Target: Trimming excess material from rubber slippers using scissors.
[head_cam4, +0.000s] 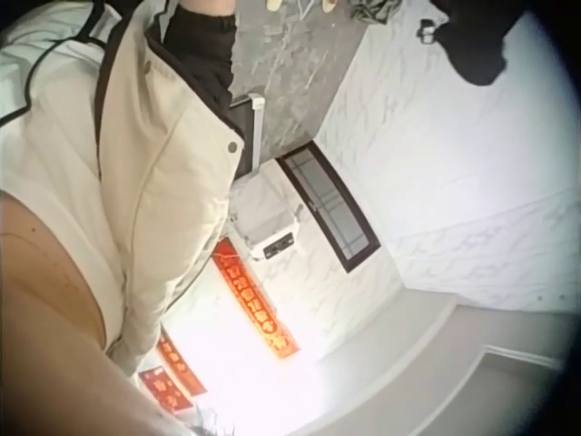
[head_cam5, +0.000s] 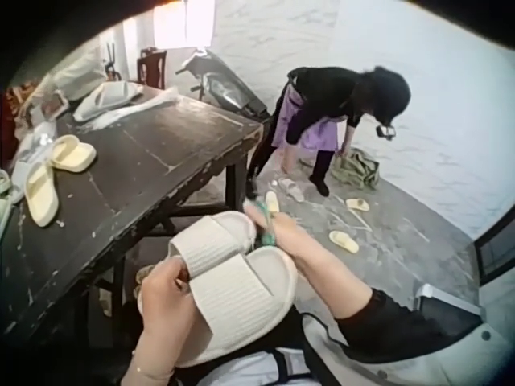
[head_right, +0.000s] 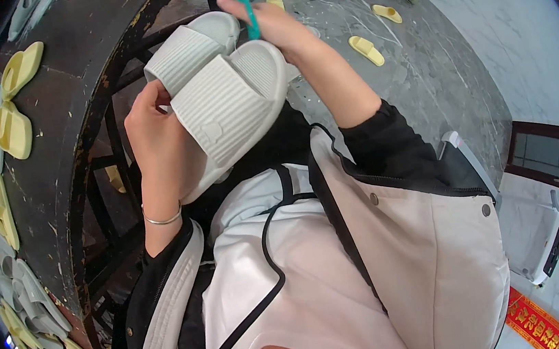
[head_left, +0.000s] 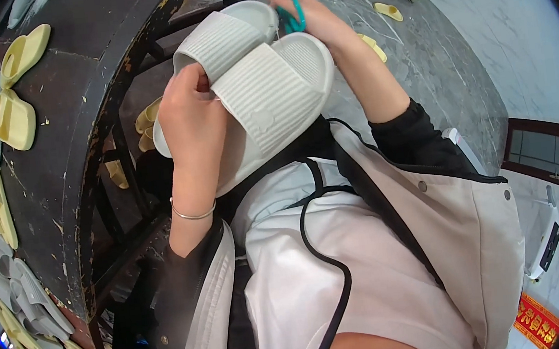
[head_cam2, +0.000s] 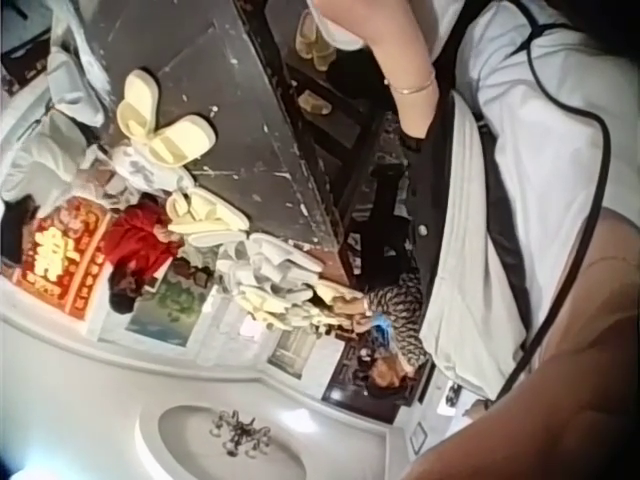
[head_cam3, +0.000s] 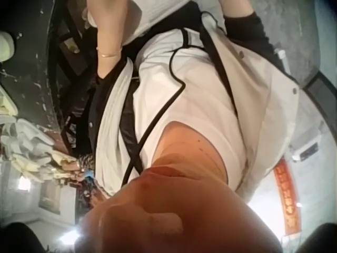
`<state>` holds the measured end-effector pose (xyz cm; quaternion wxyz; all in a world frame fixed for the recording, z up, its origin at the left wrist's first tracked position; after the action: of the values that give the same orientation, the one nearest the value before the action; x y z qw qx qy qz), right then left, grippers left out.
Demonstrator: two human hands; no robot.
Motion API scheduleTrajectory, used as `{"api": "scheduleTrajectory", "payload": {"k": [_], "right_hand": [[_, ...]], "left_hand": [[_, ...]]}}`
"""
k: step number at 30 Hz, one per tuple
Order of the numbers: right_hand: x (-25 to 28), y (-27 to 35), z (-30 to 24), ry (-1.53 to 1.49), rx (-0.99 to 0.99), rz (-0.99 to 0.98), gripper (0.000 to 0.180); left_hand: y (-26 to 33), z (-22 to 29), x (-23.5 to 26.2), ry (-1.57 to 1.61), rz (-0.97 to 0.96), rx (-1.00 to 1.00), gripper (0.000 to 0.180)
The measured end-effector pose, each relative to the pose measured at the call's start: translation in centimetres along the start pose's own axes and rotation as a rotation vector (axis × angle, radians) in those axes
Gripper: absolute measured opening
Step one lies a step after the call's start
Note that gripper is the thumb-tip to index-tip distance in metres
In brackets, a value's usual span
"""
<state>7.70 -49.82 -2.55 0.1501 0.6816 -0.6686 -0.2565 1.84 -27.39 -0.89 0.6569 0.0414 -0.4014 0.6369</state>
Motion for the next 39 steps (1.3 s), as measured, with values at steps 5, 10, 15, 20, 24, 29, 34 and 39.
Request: {"api": "scheduleTrajectory", "payload": {"k": [5, 10, 15, 20, 24, 29, 34, 39], "right_hand": [[3.2, 1.9, -0.3, 0.083, 0.115, 0.061, 0.056], [0.4, 3.5, 1.9, -0.018, 0.104, 0.108, 0.048], [2.2, 0.1, 3.5, -0.213, 0.028, -0.042, 0.046], [1.8, -1.2, 3.1, -0.322, -0.05, -0.099, 0.047], [0.9, -1.5, 2.5, -0.138, -0.036, -0.026, 0.047], [0.6, 0.3, -0.1, 0.719, 0.218, 0.494, 0.045], [-0.1, 6.0, -2.8, 1.376, 0.984, 0.62, 0.044], [-1.2, 8.4, -4.3, 1.58, 1.179, 0.525, 0.044]], "left_hand": [[-1.9, 0.6, 0.9, -0.071, -0.014, 0.208, 0.012], [-2.4, 0.5, 0.2, 0.002, 0.034, 0.22, 0.018], [-1.8, -1.8, -0.9, 0.366, 0.016, 0.218, 0.031], [-1.1, -0.3, 0.7, 1.443, -0.078, 0.842, 0.039], [-0.8, -0.9, 0.0, 1.715, -0.17, 0.951, 0.044], [-1.0, -1.1, 0.1, 1.67, -0.066, 0.979, 0.054], [-1.4, -0.4, 0.3, 1.65, 0.031, 1.066, 0.06], [-1.6, 1.7, 1.0, 1.562, 0.134, 0.952, 0.064]]}}
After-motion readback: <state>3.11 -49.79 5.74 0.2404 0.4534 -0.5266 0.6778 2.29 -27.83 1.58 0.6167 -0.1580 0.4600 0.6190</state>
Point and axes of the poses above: each hand's wrist, its own y-axis away from the middle knuckle, its own x-axis out of the back of the hand, z = x × y, the point moved 2 cm from there along -y, towards the middle knuckle, and after that the axes turned 12 degrees about -x, right-handed, at the moved point
